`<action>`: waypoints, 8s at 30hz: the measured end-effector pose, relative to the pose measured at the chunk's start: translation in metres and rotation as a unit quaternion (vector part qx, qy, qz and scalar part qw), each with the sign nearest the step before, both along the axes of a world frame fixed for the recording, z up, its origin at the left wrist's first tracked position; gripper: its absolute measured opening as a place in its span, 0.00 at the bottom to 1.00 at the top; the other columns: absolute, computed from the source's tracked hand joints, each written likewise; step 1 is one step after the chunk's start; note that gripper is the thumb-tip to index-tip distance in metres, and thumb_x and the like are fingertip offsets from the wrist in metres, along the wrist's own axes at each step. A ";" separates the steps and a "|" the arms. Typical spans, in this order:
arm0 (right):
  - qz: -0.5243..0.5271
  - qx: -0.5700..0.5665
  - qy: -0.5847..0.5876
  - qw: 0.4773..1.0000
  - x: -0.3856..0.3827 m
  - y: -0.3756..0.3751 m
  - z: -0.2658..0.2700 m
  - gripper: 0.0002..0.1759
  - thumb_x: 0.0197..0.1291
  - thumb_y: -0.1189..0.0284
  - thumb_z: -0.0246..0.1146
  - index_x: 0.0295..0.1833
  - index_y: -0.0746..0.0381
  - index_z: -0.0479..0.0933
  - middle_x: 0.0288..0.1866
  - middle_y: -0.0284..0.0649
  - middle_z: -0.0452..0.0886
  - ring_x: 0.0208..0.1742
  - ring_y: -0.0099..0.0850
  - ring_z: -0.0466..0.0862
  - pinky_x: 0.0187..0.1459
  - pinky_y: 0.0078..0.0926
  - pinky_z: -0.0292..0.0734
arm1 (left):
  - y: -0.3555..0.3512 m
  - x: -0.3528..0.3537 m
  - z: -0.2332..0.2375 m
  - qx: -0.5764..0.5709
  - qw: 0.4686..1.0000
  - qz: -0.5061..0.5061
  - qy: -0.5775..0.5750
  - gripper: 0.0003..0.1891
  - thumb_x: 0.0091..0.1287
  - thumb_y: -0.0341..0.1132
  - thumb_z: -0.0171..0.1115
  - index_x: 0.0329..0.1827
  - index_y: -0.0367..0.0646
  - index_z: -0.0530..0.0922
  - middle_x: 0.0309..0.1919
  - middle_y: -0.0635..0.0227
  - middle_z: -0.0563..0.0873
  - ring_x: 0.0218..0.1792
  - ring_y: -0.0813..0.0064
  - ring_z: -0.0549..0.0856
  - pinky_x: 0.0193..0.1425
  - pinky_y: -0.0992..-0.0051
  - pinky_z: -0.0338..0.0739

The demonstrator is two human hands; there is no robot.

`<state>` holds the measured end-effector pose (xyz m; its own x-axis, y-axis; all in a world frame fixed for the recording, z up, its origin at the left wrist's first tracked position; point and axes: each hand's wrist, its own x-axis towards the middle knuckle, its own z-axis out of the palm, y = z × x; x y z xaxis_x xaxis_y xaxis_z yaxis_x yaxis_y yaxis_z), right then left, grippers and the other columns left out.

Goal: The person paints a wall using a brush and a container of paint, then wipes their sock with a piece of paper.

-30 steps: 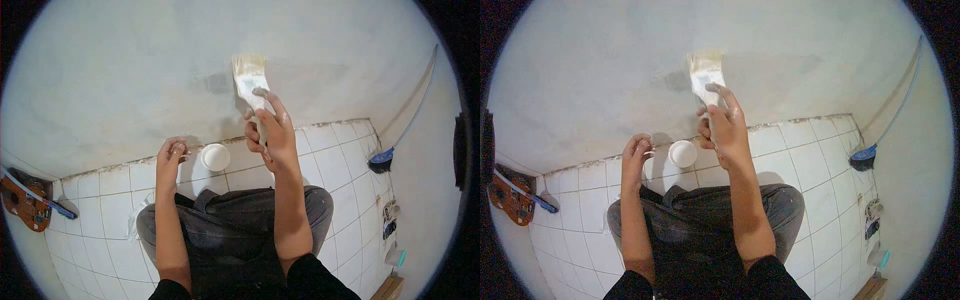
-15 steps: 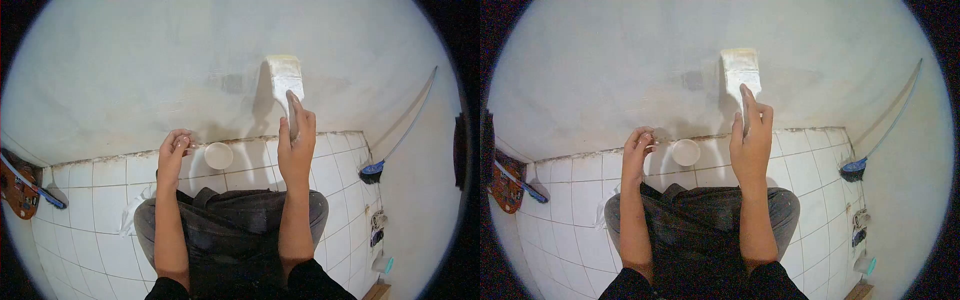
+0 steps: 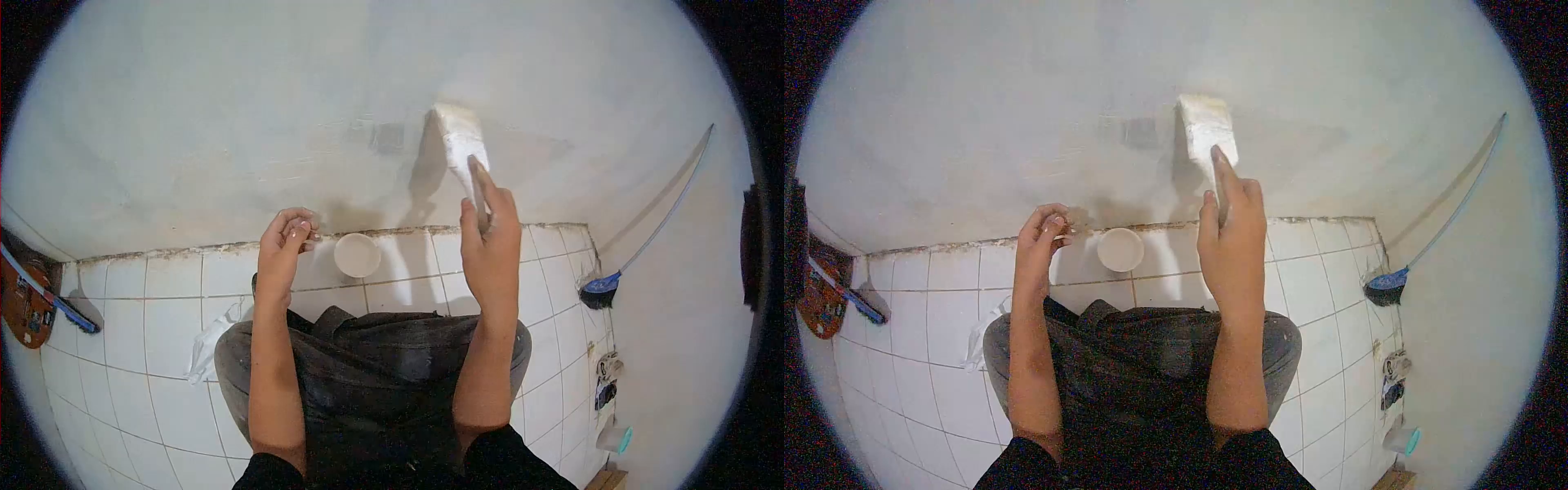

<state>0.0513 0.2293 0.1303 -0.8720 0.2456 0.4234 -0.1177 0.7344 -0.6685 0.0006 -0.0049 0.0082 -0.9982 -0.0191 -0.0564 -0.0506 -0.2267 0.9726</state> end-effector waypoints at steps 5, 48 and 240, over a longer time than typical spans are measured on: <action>-0.005 0.012 0.066 0.998 -0.015 0.000 0.007 0.28 0.68 0.79 0.54 0.74 0.56 0.69 0.43 0.47 0.72 0.43 0.37 0.78 0.48 0.34 0.75 | 0.000 0.000 0.000 0.006 1.000 -0.012 0.002 0.12 0.70 0.37 0.60 0.52 0.43 0.80 0.42 0.69 0.84 0.43 0.77 0.82 0.48 0.76 0.76; 0.190 -0.484 -0.028 0.853 0.003 0.042 -0.022 0.19 0.69 0.68 0.60 0.58 0.71 0.72 0.44 0.49 0.75 0.21 0.27 0.75 0.08 0.19 0.64 | 0.006 0.001 0.000 -0.035 0.999 0.033 0.000 0.11 0.72 0.36 0.59 0.52 0.41 0.80 0.40 0.71 0.85 0.42 0.80 0.81 0.48 0.76 0.74; 0.141 -0.350 0.196 0.905 -0.060 0.002 0.043 0.19 0.72 0.67 0.55 0.61 0.68 0.72 0.53 0.52 0.83 0.50 0.34 0.84 0.44 0.30 0.80 | -0.014 -0.004 -0.007 0.084 0.996 0.017 -0.001 0.11 0.74 0.38 0.57 0.53 0.42 0.77 0.41 0.68 0.83 0.41 0.76 0.82 0.48 0.75 0.78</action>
<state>-0.0089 0.2315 0.1736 -0.7578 0.3651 0.5408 -0.5639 0.0506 -0.8243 -0.0032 -0.0194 0.0008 -0.9971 -0.0424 -0.0634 -0.0420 -0.3885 0.9205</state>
